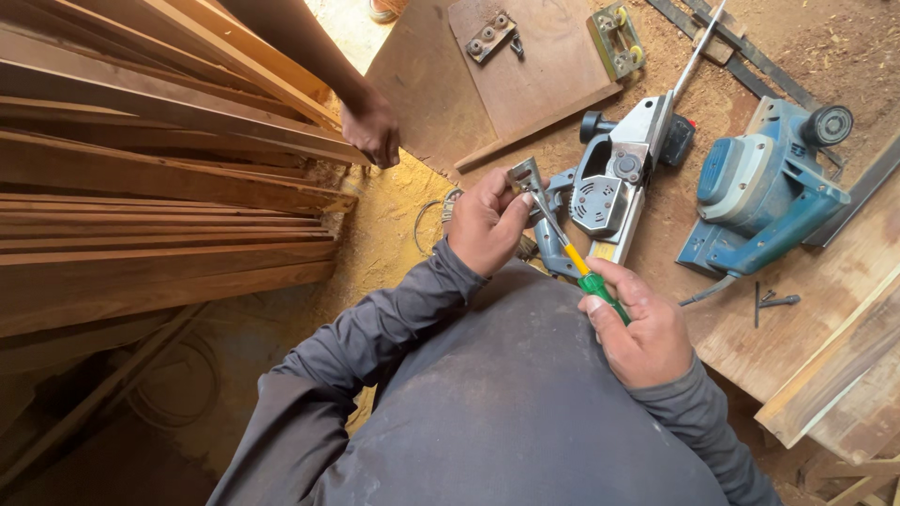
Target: The person disassembles and adjusts a power planer using a screwdriver. They remove small metal plates and screws, manipulate the internal components, and use a screwdriver to tighten fasteners on the tool's base.
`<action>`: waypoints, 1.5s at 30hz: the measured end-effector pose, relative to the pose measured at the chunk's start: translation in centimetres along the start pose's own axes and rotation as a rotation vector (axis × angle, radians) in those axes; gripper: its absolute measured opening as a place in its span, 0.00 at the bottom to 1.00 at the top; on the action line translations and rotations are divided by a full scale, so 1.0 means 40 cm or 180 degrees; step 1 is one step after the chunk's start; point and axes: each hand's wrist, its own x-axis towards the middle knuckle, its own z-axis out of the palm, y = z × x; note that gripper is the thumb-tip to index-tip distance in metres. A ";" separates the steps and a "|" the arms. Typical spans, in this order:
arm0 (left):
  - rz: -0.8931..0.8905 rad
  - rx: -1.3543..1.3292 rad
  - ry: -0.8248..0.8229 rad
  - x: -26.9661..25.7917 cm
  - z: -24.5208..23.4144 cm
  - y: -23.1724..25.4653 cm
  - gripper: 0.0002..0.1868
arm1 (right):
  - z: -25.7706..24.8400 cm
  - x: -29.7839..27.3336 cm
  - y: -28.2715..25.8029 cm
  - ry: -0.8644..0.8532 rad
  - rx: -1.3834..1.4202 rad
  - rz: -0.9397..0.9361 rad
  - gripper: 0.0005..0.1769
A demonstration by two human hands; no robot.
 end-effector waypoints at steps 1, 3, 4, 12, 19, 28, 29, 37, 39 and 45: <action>0.0047 0.0028 -0.0006 -0.003 0.001 0.003 0.12 | 0.000 0.000 -0.002 -0.0012 -0.0002 0.0017 0.25; 0.0150 0.0084 -0.0023 -0.003 0.002 0.003 0.12 | 0.001 0.003 -0.002 -0.0027 0.0028 0.0041 0.25; 0.0190 0.0096 -0.0038 -0.003 0.003 0.002 0.12 | 0.002 0.004 0.000 -0.0030 0.0057 0.0055 0.25; 0.0436 0.0227 -0.0017 -0.009 0.001 -0.004 0.13 | -0.005 0.014 0.040 -0.0327 0.0615 0.0258 0.25; 0.0906 0.1410 0.0158 -0.024 -0.004 0.046 0.14 | -0.046 0.051 0.087 -0.0747 0.2268 0.1109 0.25; 0.1801 0.2017 0.0190 -0.021 -0.016 0.070 0.19 | -0.012 0.023 0.033 -0.0326 0.0789 0.0370 0.26; 0.1828 0.2043 0.0186 -0.020 -0.018 0.068 0.19 | -0.010 0.020 0.023 -0.0327 0.0805 0.0367 0.26; 0.1802 0.2175 0.0108 -0.013 -0.018 0.057 0.19 | -0.019 0.012 0.038 -0.0421 0.0308 -0.0137 0.28; 0.1931 0.2225 0.0062 -0.011 -0.019 0.060 0.20 | -0.024 0.022 0.063 -0.0732 0.1144 0.0330 0.31; 0.1942 0.2173 -0.0038 -0.007 -0.016 0.072 0.19 | -0.037 0.035 0.083 -0.1010 0.1698 0.0644 0.32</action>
